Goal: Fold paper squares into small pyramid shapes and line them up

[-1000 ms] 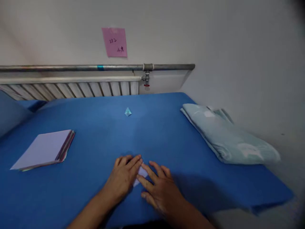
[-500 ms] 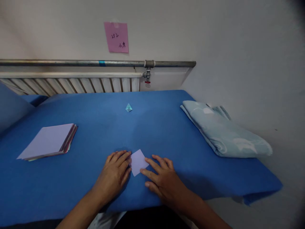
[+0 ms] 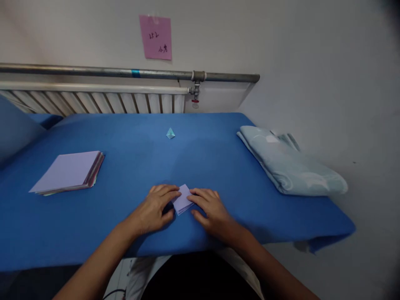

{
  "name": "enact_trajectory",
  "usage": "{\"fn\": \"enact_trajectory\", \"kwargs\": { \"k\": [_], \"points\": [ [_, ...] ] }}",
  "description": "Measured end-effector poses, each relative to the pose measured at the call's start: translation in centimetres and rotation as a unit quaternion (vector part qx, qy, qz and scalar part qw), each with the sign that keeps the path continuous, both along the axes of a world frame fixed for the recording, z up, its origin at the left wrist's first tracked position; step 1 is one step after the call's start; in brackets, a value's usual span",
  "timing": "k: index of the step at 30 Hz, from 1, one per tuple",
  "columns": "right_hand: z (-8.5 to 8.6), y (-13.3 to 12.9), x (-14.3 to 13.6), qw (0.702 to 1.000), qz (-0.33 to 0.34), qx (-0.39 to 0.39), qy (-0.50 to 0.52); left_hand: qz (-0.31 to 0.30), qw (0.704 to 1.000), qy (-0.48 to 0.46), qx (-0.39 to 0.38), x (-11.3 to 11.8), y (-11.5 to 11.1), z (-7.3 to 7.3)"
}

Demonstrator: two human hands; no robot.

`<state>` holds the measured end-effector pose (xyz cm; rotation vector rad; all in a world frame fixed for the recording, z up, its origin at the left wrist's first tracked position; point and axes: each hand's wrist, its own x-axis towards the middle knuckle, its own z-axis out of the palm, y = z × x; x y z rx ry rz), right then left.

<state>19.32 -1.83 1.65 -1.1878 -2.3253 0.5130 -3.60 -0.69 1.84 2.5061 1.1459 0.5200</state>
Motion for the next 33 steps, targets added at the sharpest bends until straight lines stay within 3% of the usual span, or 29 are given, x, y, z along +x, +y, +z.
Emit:
{"fn": "enact_trajectory", "kwargs": {
  "k": [21, 33],
  "points": [
    [0.1, 0.4, -0.1, 0.998, -0.021, -0.01, 0.054, -0.041, 0.999, -0.001, -0.032, 0.0, 1.8, 0.6],
    [0.0, 0.5, -0.5, 0.999, -0.025, 0.015, -0.022, -0.031, 0.998, 0.052, 0.022, 0.7, 1.0, 0.4]
  ]
}}
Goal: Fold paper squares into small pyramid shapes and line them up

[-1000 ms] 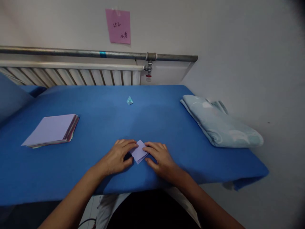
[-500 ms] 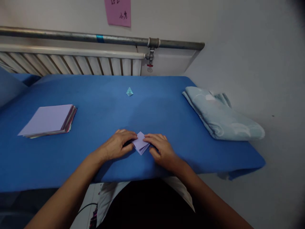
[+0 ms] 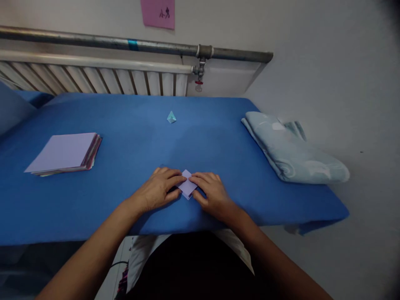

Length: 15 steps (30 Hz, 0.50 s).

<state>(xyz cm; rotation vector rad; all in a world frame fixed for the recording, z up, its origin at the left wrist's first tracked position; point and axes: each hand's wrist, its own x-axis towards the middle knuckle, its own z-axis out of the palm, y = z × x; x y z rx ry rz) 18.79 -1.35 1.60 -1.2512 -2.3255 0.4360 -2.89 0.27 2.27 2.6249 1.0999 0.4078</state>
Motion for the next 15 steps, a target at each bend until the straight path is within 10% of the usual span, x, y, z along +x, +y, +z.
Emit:
{"fn": "enact_trajectory", "kwargs": {
  "k": [15],
  "points": [
    [-0.85, 0.53, 0.91, 1.0, -0.003, 0.014, 0.017, 0.038, 0.998, -0.042, 0.007, 0.09, -0.35, -0.93]
  ]
}}
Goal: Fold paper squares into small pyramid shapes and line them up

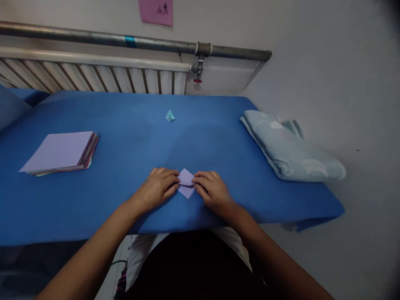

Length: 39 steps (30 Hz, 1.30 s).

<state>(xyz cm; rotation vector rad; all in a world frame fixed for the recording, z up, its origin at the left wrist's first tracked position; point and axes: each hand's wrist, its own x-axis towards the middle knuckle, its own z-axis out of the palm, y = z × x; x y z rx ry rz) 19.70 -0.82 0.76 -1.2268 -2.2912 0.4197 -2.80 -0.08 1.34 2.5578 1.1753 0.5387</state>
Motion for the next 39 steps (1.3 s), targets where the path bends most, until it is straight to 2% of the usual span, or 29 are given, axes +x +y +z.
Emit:
{"fn": "enact_trajectory", "kwargs": {
  "k": [9, 19, 22, 27, 39],
  "points": [
    [0.3, 0.8, -0.2, 0.998, -0.025, -0.037, 0.036, 0.051, 0.997, -0.04, -0.035, 0.3, 0.6, -0.5],
    [0.9, 1.4, -0.3, 0.997, -0.045, -0.051, 0.042, 0.068, 0.994, -0.05, -0.072, 0.7, 1.5, 0.2],
    [1.0, 0.6, 0.0, 0.997, -0.021, -0.031, 0.062, 0.068, 0.994, -0.049, -0.077, 0.7, 1.5, 0.2],
    [0.6, -0.4, 0.6, 0.999, 0.031, -0.01, 0.025, 0.069, 0.993, -0.046, -0.082, 0.6, 1.6, 0.0],
    [0.4, -0.4, 0.0, 1.0, 0.005, -0.019, 0.013, 0.073, 0.992, -0.042, -0.097, 0.7, 1.6, 0.1]
  ]
}}
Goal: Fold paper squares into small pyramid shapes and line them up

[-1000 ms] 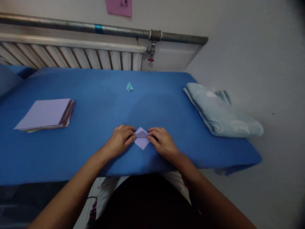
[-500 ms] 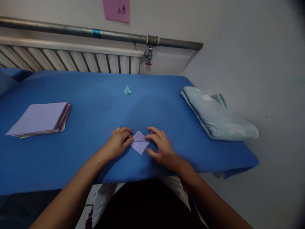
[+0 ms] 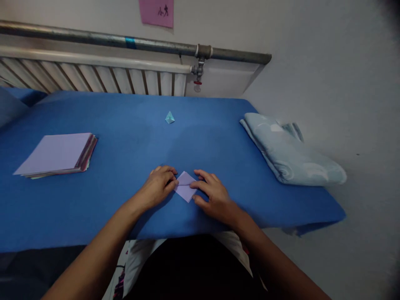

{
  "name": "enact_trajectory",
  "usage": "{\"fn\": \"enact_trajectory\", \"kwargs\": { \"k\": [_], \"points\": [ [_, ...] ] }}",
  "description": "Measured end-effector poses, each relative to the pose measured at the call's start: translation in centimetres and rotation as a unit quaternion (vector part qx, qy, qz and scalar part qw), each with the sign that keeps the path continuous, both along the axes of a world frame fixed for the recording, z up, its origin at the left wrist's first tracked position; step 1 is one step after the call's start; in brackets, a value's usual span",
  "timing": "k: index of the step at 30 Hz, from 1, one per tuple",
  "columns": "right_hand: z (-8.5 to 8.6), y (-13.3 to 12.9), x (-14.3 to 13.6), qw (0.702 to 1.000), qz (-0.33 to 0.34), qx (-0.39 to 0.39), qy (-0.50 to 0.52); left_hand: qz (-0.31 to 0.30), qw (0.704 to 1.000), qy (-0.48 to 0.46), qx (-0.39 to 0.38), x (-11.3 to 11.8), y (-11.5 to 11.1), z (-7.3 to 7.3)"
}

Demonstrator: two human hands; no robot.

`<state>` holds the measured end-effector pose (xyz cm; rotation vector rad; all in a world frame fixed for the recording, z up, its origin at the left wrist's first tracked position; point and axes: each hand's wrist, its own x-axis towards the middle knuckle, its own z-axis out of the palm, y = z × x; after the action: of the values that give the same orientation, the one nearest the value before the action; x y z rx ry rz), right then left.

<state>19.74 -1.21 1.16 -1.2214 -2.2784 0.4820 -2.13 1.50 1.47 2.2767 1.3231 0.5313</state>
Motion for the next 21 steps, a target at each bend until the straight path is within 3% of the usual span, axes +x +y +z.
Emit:
{"fn": "enact_trajectory", "kwargs": {
  "k": [21],
  "points": [
    [0.16, -0.01, -0.58, 1.0, -0.022, 0.001, -0.002, 0.011, 1.0, 0.002, -0.009, 0.16, -0.13, 0.2]
  ]
}}
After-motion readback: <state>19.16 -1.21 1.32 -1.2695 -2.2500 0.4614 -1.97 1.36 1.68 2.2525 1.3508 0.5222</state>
